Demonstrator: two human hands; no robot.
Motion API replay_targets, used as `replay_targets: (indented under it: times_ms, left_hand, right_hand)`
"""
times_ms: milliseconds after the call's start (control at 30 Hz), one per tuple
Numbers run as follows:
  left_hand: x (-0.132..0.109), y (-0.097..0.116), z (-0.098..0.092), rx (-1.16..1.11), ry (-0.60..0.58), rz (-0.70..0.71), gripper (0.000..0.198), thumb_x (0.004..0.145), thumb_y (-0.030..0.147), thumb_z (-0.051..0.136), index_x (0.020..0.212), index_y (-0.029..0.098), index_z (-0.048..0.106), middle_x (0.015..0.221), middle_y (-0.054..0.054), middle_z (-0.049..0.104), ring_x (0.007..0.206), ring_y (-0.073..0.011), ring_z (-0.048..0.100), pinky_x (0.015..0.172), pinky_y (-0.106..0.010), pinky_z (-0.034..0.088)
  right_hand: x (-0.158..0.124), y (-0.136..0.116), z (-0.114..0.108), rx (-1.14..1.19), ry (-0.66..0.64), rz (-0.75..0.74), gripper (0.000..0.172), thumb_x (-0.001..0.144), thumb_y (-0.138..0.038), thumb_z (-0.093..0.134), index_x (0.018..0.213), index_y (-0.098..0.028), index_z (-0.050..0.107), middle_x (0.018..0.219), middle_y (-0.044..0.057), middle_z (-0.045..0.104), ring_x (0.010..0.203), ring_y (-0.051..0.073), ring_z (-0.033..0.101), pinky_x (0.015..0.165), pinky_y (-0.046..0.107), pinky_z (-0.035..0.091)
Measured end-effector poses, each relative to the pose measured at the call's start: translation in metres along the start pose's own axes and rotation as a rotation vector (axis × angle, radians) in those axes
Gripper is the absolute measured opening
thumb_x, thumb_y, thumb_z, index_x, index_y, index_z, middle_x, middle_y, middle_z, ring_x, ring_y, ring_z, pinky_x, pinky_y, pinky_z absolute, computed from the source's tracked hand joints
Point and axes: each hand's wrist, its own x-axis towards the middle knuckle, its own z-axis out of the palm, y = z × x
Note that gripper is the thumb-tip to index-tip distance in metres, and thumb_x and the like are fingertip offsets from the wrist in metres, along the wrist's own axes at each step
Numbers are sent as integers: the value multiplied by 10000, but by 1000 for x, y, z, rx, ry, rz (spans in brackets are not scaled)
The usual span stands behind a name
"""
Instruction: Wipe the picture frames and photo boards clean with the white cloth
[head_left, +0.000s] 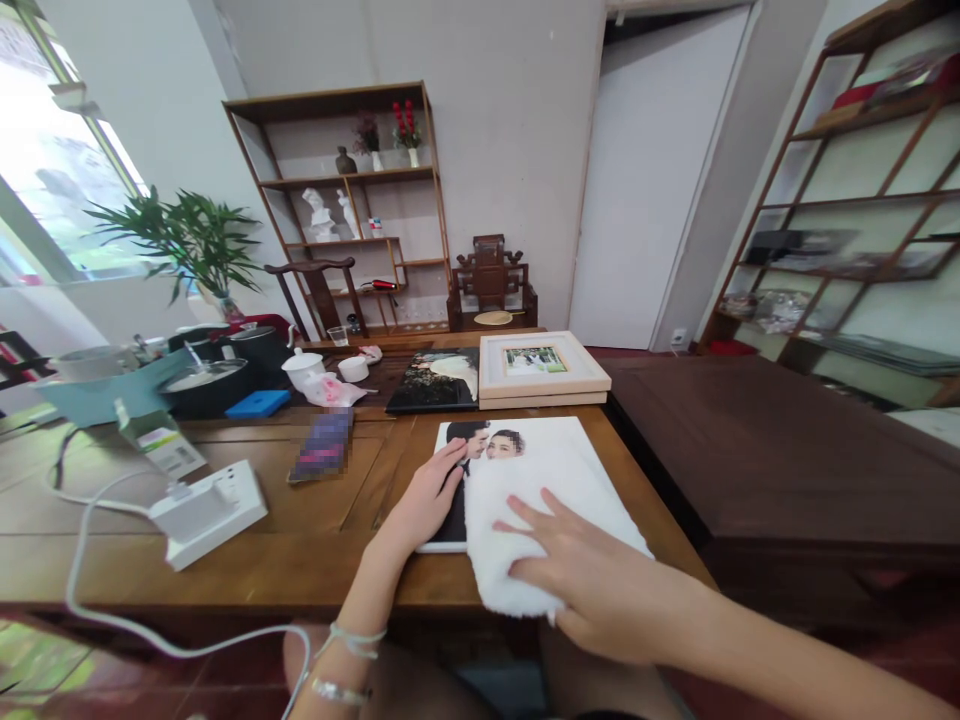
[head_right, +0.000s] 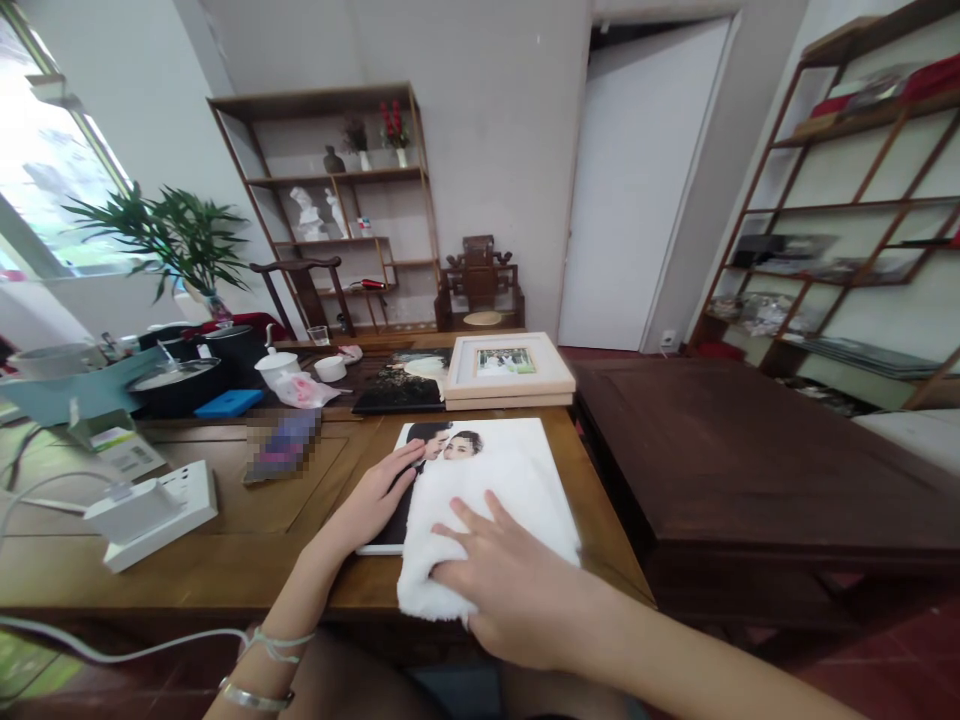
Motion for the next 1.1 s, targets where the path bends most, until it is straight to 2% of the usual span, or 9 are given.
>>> replay_targets:
  times_ms: [100, 200, 367, 467, 567, 667, 900, 1000, 1100]
  left_hand:
    - [0, -1, 0, -10, -3, 16, 388, 883, 243, 339, 1228, 188, 507, 1347, -76, 469, 1262, -177, 405, 1072, -400, 298]
    - [0, -2, 0, -25, -3, 21, 386, 882, 245, 342, 1221, 183, 516, 1351, -74, 465, 1260, -179, 409, 1073, -392, 296]
    - [0, -2, 0, -38, -1, 21, 391, 882, 250, 338, 1208, 150, 530, 1342, -89, 474, 1252, -183, 419, 1076, -371, 291]
    - [0, -2, 0, -33, 8, 31, 389, 883, 237, 335, 1219, 171, 519, 1339, -76, 479, 1251, -180, 420, 1069, -391, 300]
    - [0, -3, 1, -28, 10, 33, 388, 881, 232, 335, 1213, 162, 523, 1334, -84, 484, 1246, -180, 427, 1068, -393, 304]
    - [1, -4, 2, -26, 18, 36, 379, 876, 240, 343, 1194, 168, 537, 1329, -81, 490, 1241, -188, 434, 1067, -399, 305]
    - [0, -4, 3, -29, 14, 28, 394, 877, 233, 329, 1216, 164, 518, 1337, -85, 480, 1249, -184, 423, 1073, -393, 296]
    - [-1, -3, 2, -47, 21, 33, 386, 878, 241, 334, 1208, 182, 526, 1335, -72, 484, 1246, -186, 427, 1067, -396, 305]
    - [-1, -3, 2, -48, 21, 33, 384, 874, 237, 338, 1200, 182, 533, 1335, -71, 484, 1242, -188, 431, 1068, -400, 303]
  right_hand:
    - [-1, 7, -5, 52, -11, 14, 465, 667, -69, 444, 1100, -175, 575, 1315, 133, 478, 1324, 228, 233, 1077, 453, 149]
    - [12, 35, -9, 90, 34, -18, 503, 644, -30, 413, 1095, -187, 571, 1204, 82, 577, 1305, 196, 280, 1086, 415, 147]
    - [49, 88, -8, 217, 160, 15, 319, 803, -140, 402, 1042, -210, 601, 1132, 19, 622, 1089, 203, 516, 1075, 400, 172]
    - [65, 103, -7, 174, 234, 92, 356, 806, -112, 378, 1074, -208, 593, 1176, 28, 600, 1084, 216, 507, 1065, 450, 137]
    - [68, 96, -6, 28, 248, 127, 423, 731, -46, 381, 1076, -178, 589, 1163, 71, 598, 1100, 248, 482, 1018, 483, 208]
    - [55, 68, -4, -79, 163, 92, 439, 690, -41, 397, 1075, -147, 579, 1110, 128, 608, 1132, 282, 459, 964, 486, 289]
    - [0, -7, 1, -53, 30, -51, 378, 700, -55, 414, 1018, -159, 589, 1270, 147, 505, 1274, 286, 298, 1025, 490, 201]
    - [-5, -4, -4, 17, -11, -35, 395, 682, -73, 442, 1026, -195, 592, 1258, 109, 522, 1247, 266, 344, 1021, 433, 225]
    - [6, 22, -10, 51, -6, 70, 432, 681, -78, 424, 1057, -220, 582, 1120, 76, 604, 1094, 262, 484, 909, 388, 350]
